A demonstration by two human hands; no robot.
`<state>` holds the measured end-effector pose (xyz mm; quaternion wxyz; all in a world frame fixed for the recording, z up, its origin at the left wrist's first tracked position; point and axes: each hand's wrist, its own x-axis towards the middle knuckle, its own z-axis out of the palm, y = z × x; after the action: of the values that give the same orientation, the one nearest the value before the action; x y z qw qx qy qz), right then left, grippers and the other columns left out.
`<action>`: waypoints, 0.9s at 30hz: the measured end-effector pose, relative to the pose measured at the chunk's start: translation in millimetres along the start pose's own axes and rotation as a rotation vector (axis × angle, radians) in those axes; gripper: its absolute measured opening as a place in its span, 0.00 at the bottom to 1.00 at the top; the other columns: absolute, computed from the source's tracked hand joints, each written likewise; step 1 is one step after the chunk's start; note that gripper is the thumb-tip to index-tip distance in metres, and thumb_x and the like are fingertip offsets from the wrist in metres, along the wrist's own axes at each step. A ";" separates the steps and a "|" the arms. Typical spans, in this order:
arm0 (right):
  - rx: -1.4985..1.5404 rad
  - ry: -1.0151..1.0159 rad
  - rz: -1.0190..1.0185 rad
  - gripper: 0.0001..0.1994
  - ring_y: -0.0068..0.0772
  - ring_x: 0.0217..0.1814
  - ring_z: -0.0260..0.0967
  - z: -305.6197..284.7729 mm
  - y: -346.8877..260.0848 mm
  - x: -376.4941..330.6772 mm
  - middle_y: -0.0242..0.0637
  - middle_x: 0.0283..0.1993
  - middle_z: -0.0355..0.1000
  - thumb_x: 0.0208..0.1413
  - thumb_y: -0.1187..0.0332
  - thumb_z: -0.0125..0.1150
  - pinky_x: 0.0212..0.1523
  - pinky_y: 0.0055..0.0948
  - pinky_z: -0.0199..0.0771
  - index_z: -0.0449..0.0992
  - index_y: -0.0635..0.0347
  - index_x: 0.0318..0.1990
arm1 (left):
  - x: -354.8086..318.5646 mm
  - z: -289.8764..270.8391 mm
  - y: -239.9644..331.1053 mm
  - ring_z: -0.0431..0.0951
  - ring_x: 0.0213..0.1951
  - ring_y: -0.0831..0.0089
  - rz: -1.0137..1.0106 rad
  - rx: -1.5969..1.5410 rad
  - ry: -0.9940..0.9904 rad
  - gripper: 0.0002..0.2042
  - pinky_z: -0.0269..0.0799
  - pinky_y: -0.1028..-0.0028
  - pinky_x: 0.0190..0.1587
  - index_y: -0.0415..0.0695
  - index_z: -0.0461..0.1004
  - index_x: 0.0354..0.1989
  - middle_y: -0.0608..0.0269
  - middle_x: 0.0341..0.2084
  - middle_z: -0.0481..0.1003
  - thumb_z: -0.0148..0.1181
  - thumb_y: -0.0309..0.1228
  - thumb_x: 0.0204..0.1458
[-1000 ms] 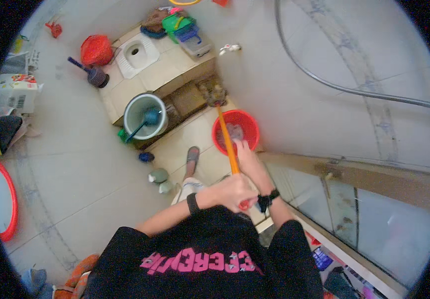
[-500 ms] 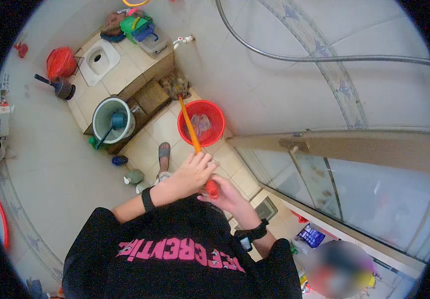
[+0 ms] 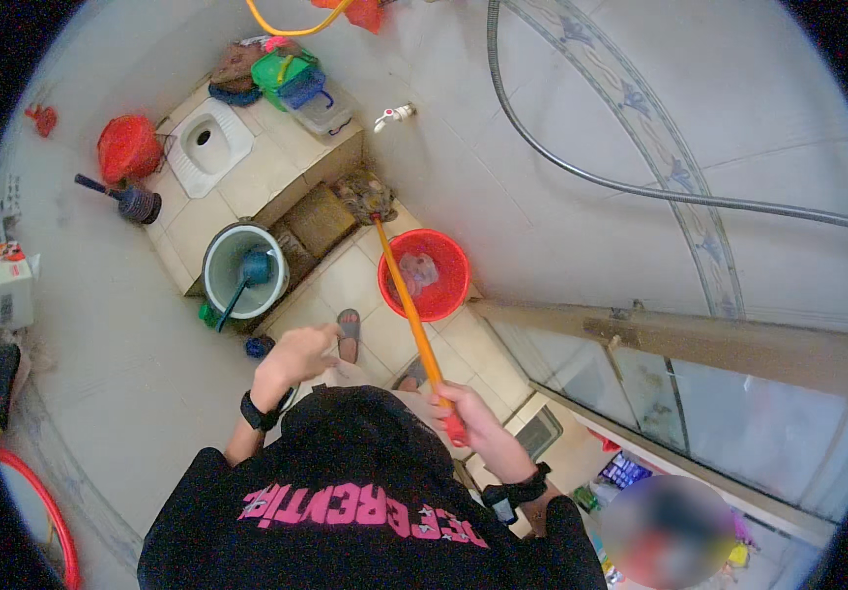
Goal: Mopping the bathroom floor and cleaning the mop.
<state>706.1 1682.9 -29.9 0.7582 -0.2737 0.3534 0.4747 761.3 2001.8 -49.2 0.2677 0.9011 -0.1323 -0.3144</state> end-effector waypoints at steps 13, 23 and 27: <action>-0.741 0.518 -0.177 0.33 0.16 0.13 0.54 12.6 55.3 -16.0 0.23 0.17 0.60 0.60 0.67 0.56 0.12 0.20 0.55 0.49 0.46 0.71 | 45.7 -11.5 -45.2 0.78 0.40 0.51 0.069 0.132 0.063 0.17 0.73 0.56 0.43 0.39 0.72 0.40 0.51 0.38 0.76 0.60 0.41 0.50; -0.777 0.634 -0.196 0.32 0.14 0.11 0.54 -24.5 58.3 11.0 0.22 0.18 0.64 0.57 0.72 0.59 0.11 0.20 0.54 0.57 0.48 0.69 | 44.6 -9.2 -73.1 0.78 0.37 0.49 0.057 0.098 0.169 0.22 0.74 0.56 0.39 0.40 0.72 0.44 0.46 0.31 0.77 0.59 0.48 0.51; -0.796 0.584 -0.185 0.33 0.15 0.08 0.52 -35.3 28.5 17.6 0.23 0.16 0.59 0.57 0.72 0.57 0.07 0.19 0.51 0.53 0.56 0.69 | 40.1 -6.7 -71.6 0.79 0.40 0.53 -0.061 0.066 0.147 0.18 0.75 0.59 0.42 0.39 0.72 0.40 0.50 0.35 0.77 0.60 0.42 0.51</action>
<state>675.7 1677.0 -67.4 0.5033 -0.6934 0.3166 0.4070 801.3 2047.1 -105.2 0.2371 0.9338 -0.0952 -0.2506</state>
